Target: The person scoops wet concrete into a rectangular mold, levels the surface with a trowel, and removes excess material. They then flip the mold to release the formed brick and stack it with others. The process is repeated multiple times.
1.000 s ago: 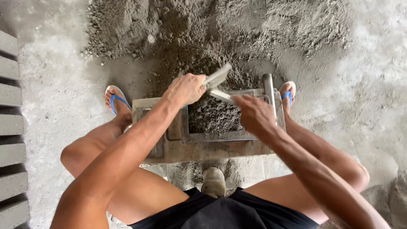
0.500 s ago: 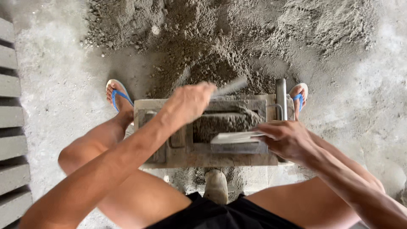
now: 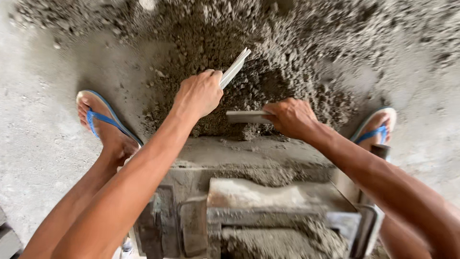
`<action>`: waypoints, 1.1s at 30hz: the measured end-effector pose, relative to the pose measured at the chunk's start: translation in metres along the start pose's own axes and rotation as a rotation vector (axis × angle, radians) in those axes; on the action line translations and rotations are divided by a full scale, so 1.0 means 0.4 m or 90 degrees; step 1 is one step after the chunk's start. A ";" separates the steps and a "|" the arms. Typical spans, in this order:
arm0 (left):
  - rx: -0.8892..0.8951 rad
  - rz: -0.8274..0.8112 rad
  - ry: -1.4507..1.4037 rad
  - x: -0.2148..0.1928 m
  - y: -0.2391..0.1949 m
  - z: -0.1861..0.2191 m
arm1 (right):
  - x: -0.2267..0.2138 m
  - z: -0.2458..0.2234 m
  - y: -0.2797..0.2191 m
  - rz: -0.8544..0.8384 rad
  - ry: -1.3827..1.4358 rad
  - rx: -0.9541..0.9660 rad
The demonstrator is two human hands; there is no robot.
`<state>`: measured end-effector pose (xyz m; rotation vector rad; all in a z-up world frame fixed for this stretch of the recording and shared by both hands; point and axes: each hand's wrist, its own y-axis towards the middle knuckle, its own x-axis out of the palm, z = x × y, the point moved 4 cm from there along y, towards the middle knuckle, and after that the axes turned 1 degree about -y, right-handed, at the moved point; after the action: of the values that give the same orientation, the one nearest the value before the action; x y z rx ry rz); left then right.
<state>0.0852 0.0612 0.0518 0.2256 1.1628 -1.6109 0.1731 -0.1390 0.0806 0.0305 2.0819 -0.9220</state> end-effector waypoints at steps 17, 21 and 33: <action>0.045 0.063 -0.012 -0.044 -0.127 0.065 | -0.232 -0.052 -0.241 -0.225 0.032 0.125; 0.009 0.079 -0.078 -0.098 -0.192 0.104 | -0.198 -0.024 -0.268 -0.204 0.108 0.172; -0.144 0.256 -0.121 -0.233 -0.572 0.234 | -0.293 -0.278 -0.377 -0.130 0.032 0.026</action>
<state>-0.0292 0.0345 0.2885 0.1441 1.0643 -1.1153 0.1234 -0.1463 0.2957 -0.1409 2.1413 -1.0962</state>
